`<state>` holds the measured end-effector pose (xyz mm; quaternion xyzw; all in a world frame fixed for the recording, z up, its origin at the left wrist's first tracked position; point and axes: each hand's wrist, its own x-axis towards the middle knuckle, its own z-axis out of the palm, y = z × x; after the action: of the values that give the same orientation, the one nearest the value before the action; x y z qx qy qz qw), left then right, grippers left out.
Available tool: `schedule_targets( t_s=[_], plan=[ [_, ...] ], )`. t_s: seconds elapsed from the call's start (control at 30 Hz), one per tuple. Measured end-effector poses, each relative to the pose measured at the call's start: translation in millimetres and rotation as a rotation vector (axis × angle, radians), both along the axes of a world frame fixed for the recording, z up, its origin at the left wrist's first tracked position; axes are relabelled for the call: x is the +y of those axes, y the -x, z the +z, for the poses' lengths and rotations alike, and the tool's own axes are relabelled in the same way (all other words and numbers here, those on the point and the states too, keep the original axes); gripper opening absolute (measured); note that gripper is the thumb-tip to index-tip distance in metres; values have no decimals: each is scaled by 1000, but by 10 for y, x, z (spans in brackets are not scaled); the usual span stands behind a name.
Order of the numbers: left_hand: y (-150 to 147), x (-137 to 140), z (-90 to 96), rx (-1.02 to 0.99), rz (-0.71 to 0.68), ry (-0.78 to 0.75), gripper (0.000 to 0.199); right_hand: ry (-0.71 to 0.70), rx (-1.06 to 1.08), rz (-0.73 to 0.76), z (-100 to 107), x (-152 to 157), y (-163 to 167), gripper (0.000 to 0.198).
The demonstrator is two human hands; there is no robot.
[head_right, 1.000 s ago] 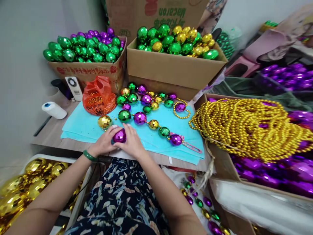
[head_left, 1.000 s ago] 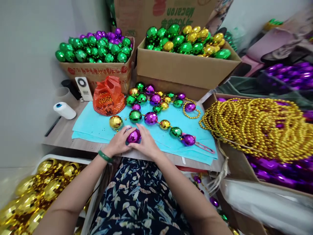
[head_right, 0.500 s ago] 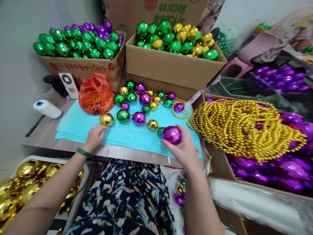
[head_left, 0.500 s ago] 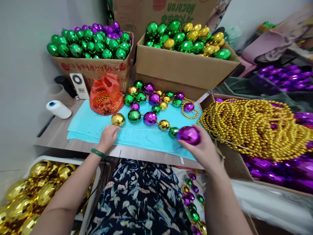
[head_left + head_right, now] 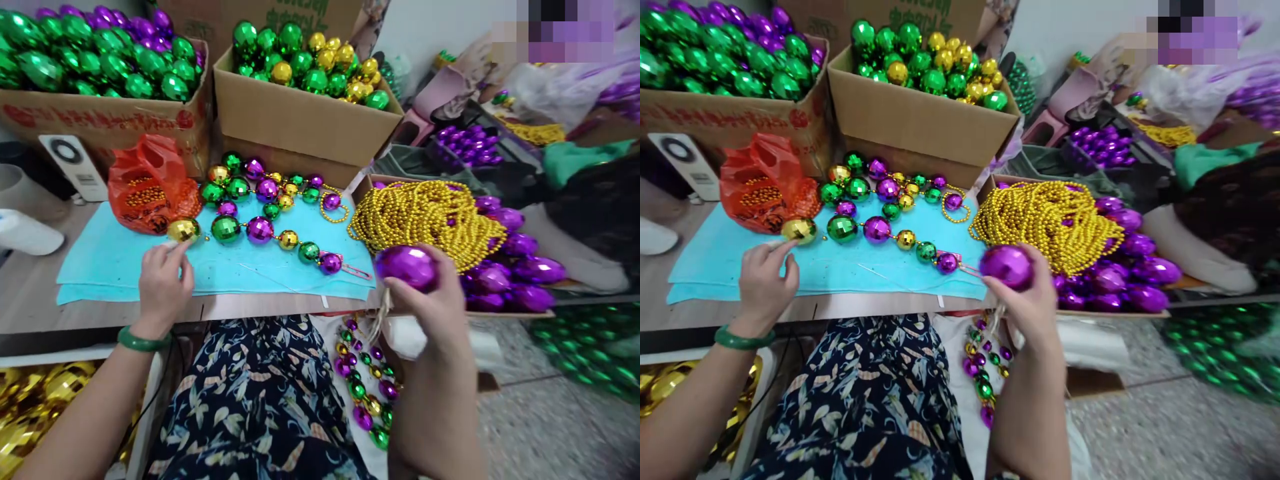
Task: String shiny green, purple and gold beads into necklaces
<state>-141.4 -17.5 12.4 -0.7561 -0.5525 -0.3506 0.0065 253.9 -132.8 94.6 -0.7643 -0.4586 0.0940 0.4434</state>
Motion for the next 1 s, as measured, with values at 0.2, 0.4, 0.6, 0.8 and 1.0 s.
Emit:
schedule_targets(
  t_s=[0.2, 0.4, 0.6, 0.8, 1.0],
  plan=[
    [-1120, -289, 425, -827, -674, 568, 39, -2, 108, 522, 16, 291, 590, 78],
    [-1348, -131, 392, -1120, -794, 1105, 50, -40, 127, 727, 162, 446, 793, 79],
    [-572, -53, 499, -1026, -373, 866, 22, 66, 33, 609, -152, 594, 705, 79],
    [131, 60, 680, -1171, -44, 566, 16, 270, -286, 623, -805, 763, 884, 73],
    [-50, -112, 669, -976, -57, 487, 24, 117, -341, 471, -895, 693, 1253, 55]
  ],
)
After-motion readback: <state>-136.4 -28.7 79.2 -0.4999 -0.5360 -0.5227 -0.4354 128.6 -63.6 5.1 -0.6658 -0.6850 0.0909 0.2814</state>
